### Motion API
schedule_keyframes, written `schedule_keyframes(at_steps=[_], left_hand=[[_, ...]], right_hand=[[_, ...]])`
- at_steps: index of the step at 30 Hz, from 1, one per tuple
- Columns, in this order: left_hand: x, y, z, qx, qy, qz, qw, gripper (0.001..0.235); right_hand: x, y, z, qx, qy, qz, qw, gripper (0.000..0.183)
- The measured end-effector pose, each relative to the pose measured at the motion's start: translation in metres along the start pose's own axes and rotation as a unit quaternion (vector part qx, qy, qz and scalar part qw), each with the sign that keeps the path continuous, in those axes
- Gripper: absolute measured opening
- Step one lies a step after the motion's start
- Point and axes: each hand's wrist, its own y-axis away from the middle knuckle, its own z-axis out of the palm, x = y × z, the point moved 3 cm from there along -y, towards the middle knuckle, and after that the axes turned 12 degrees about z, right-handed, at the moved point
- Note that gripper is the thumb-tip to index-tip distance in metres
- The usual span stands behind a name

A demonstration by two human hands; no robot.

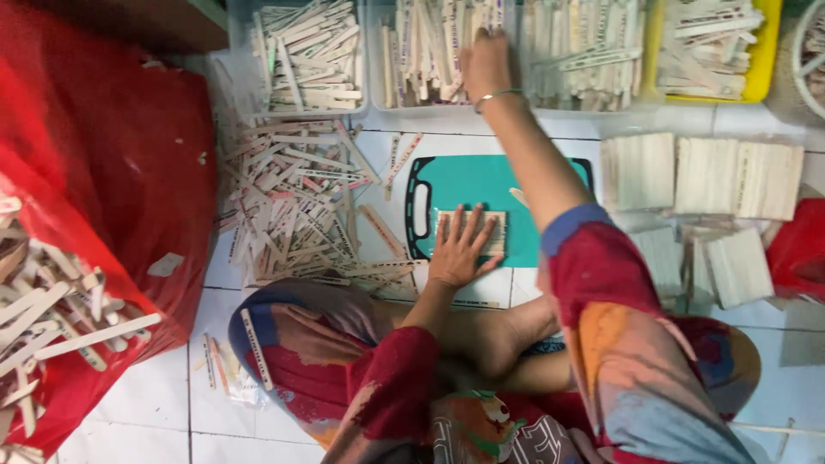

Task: Bundling wooden sticks together using paper bands

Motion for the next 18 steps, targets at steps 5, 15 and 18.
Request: schedule_keyframes(at_steps=[5, 15, 18], left_hand=[[-0.002, 0.0, -0.002, -0.002, 0.002, -0.008, 1.0, 0.082], [-0.003, 0.001, -0.004, 0.018, 0.007, -0.008, 1.0, 0.081], [-0.003, 0.002, -0.001, 0.007, 0.009, -0.005, 1.0, 0.083]], right_hand=[[-0.028, 0.012, 0.026, -0.086, 0.143, 0.136, 0.977, 0.109], [0.009, -0.006, 0.035, -0.008, -0.045, 0.187, 0.981, 0.015], [-0.019, 0.009, -0.035, 0.031, -0.191, 0.102, 0.976, 0.015]])
